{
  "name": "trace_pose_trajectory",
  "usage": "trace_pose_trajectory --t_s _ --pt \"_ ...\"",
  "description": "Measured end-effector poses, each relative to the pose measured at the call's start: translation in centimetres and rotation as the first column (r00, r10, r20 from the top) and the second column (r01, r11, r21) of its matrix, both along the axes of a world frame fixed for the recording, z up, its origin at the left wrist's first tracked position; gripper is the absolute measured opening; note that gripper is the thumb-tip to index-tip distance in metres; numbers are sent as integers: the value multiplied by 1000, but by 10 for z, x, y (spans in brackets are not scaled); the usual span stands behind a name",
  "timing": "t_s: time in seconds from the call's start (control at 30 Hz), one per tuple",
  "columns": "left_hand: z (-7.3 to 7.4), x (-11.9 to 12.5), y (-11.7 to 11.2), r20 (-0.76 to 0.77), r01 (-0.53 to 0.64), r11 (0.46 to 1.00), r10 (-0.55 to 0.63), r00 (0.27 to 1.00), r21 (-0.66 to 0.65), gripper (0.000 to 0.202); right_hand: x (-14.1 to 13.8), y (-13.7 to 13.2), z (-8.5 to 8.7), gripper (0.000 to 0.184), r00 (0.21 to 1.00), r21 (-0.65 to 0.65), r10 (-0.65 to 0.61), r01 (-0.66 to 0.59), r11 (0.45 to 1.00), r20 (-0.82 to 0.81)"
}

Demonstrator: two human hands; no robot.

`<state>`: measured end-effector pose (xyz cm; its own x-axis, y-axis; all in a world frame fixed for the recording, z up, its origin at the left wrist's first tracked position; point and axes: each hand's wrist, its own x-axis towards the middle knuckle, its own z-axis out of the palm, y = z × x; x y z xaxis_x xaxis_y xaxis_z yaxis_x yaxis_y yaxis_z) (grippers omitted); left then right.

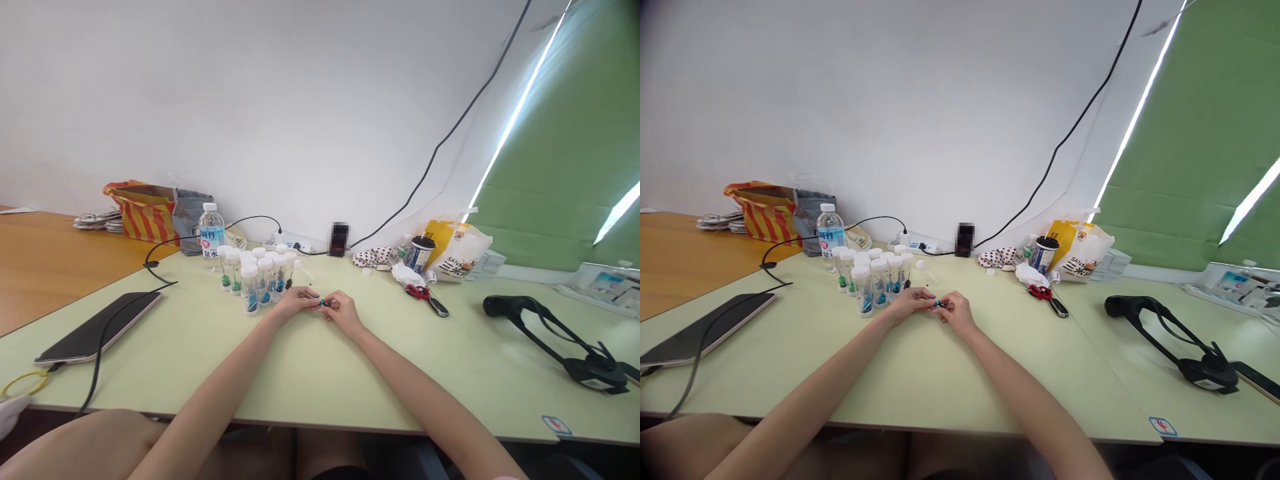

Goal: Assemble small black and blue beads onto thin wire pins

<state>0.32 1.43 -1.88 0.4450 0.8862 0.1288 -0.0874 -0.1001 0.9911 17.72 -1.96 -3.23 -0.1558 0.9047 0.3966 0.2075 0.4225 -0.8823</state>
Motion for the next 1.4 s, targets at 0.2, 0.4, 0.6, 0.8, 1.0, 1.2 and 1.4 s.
trace_pose_trajectory --t_s 0.2,0.4,0.6,0.8,1.0,1.2,1.4 --pt "1 0 -1 -8 10 1000 -10 1000 -7 32 0 0 0 30 1000 68 -24 22 997 20" --pt "1 0 -1 13 19 1000 -19 1000 -20 32 0 -2 2 25 1000 108 -23 20 994 20" --pt "-1 -1 1 84 4 997 3 996 -78 33 2 2 -1 29 994 10 32 -31 999 -100" --pt "-1 -2 1 83 5 997 1 997 -76 33 2 5 0 37 970 -147 79 -115 982 -229" --pt "-1 -1 1 74 -23 998 27 997 -55 33 1 5 1 41 962 -234 59 -124 964 -266" --pt "-1 -1 2 111 -19 996 28 993 -83 32 3 7 0 44 969 -257 101 -159 953 -227" --pt "1 -4 -1 112 13 996 -4 994 -83 33 2 7 3 47 988 -319 56 -99 943 -143"
